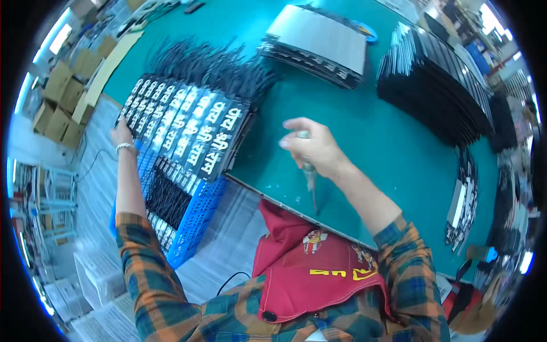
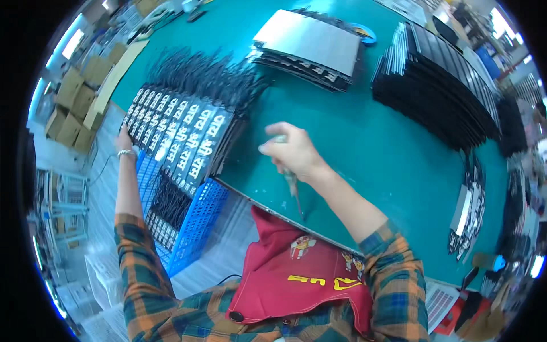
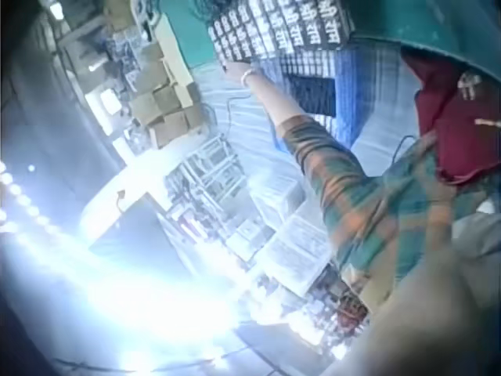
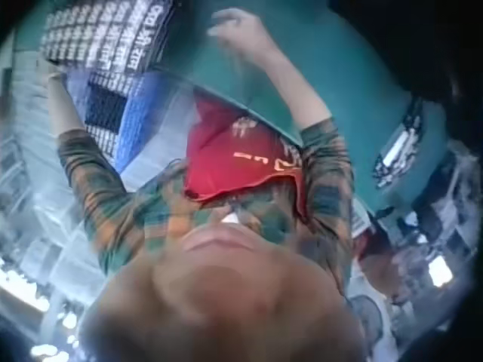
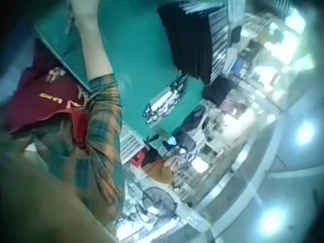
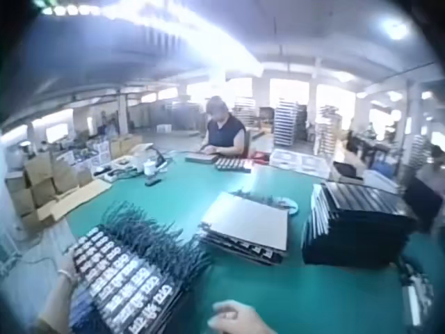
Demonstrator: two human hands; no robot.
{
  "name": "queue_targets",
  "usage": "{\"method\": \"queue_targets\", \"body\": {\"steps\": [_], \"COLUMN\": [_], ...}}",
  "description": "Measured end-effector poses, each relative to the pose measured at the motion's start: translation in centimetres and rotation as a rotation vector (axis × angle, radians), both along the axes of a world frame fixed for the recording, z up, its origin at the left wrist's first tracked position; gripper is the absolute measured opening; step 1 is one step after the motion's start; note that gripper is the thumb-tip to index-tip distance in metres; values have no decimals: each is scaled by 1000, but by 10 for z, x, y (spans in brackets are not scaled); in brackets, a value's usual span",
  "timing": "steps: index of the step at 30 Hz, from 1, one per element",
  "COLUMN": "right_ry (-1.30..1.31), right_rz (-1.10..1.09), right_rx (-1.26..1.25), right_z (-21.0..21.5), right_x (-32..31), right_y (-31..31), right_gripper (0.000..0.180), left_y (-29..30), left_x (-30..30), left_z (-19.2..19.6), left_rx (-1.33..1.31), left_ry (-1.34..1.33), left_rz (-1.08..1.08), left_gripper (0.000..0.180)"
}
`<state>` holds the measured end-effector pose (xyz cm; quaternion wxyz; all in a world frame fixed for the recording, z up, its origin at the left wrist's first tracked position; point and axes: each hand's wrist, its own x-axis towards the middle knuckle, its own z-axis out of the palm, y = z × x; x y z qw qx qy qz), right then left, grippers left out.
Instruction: Assembling lighting fixture components by applying sealant and using a manual tool on an assembly line.
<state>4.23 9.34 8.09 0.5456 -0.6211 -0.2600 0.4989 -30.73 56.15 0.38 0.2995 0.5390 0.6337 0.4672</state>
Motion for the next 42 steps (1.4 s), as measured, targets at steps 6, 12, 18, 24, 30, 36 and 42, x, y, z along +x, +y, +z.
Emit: {"method": "queue_targets", "body": {"steps": [6,12,18,24,30,36,42], "right_ry": [274,325,162,-1176,-1179,-1096,-1113], "right_rz": [-431,-818,-935,-771,-745,-780,-633], "right_rx": [-12,57,-43,-804,-1098,-1069,-1127], "right_z": [-33,-40,-28,-21,-38,-42,-48], "right_x": [57,91,112,159,187,205,197], "right_y": [-138,-275,-393,-487,-496,-499,-532], "right_gripper": [37,26,27,53,56,39,28], "left_y": [-18,-243,-346,-418,-406,-383,-393], "left_x": [20,196,290,372,466,546,593], "left_z": [51,146,120,151,212,219,225], "left_rx": [757,610,345,360,-69,397,372], "left_ry": [709,51,46,41,-128,468,684], "left_rz": [-333,-886,-1458,-1568,-1327,-1155,-1185], "left_gripper": [50,46,46,45,74,77,82]}}
